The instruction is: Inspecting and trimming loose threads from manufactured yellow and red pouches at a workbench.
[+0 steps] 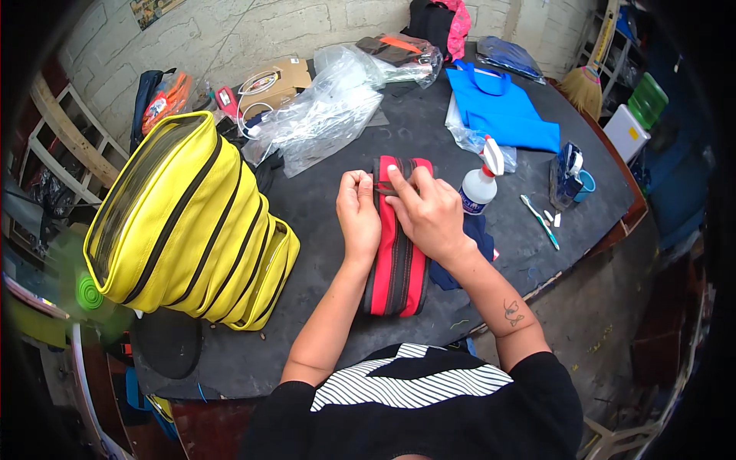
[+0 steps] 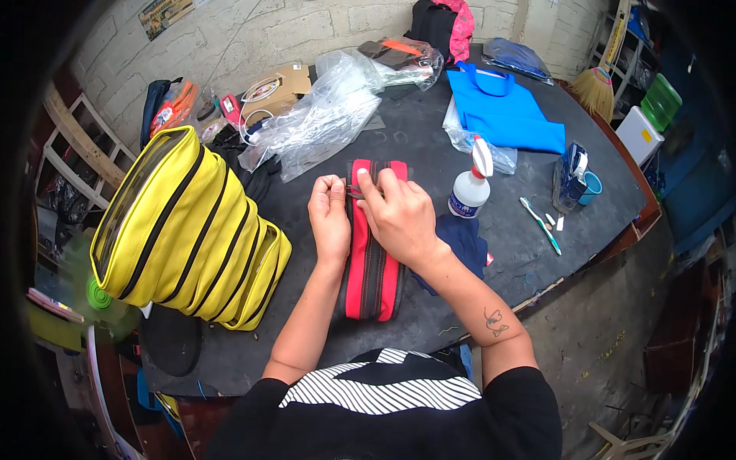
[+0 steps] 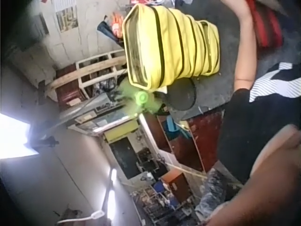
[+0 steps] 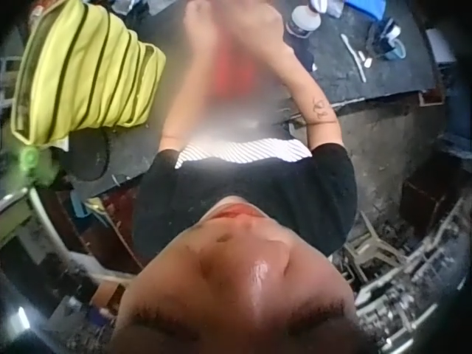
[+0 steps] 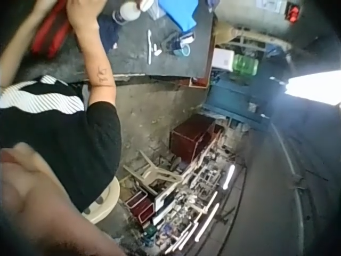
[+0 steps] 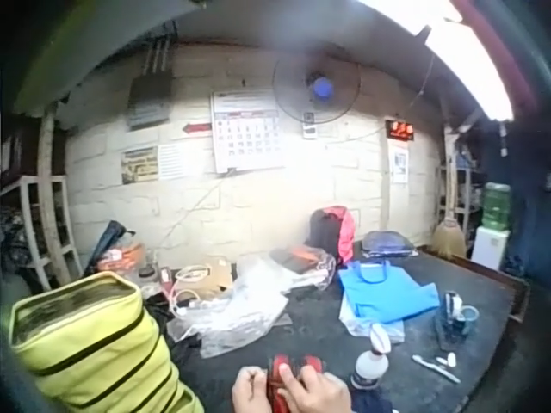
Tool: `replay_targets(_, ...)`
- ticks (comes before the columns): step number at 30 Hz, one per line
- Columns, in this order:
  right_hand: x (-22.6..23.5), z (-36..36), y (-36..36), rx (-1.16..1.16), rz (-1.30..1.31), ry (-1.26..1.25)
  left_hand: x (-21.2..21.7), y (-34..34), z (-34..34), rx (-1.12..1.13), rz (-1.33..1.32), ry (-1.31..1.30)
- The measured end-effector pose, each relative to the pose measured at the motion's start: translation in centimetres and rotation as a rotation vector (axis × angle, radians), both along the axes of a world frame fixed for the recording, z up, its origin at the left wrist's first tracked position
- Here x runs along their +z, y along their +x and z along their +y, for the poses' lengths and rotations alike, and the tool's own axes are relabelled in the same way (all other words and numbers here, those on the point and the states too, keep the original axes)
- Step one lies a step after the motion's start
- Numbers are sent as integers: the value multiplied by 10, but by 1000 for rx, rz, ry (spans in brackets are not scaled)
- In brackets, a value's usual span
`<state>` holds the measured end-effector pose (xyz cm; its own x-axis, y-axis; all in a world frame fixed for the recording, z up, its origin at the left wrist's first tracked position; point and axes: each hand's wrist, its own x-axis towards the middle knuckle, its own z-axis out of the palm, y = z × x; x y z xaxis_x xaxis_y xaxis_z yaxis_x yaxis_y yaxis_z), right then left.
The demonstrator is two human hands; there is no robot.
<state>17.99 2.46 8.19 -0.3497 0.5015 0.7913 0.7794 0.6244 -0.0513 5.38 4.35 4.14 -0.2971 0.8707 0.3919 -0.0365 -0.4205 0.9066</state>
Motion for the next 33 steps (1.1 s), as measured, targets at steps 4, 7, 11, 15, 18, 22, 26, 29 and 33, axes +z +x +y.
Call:
replay_targets(4,-3,4,2,22,5,-9,5,5,-6,24,53,27)
replay_targets(7,-5,5,1,24,31,26,10,6,-8,37,78,17)
replay_targets(11,-5,5,1,10,30,32,9,6,-9,22,84,40)
replay_targets(15,-8,9,10,20,307,48,6,4,-10,-44,-125,127)
replay_targets(18,-21,24,22,114,1049,-219,18,5,-16,-110,-149,212)
replay_targets(22,-20,22,47,872,1699,-1175,17,3,-16,-136,87,476)
replay_targets(26,-23,21,49,947,1603,-983,23,-14,-6,-258,8,362)
replay_targets(29,-42,20,36,613,1417,-992,9,-9,-2,-108,127,113)
replay_targets(33,-45,11,26,559,1314,-951,-2,-17,-4,-130,44,77)
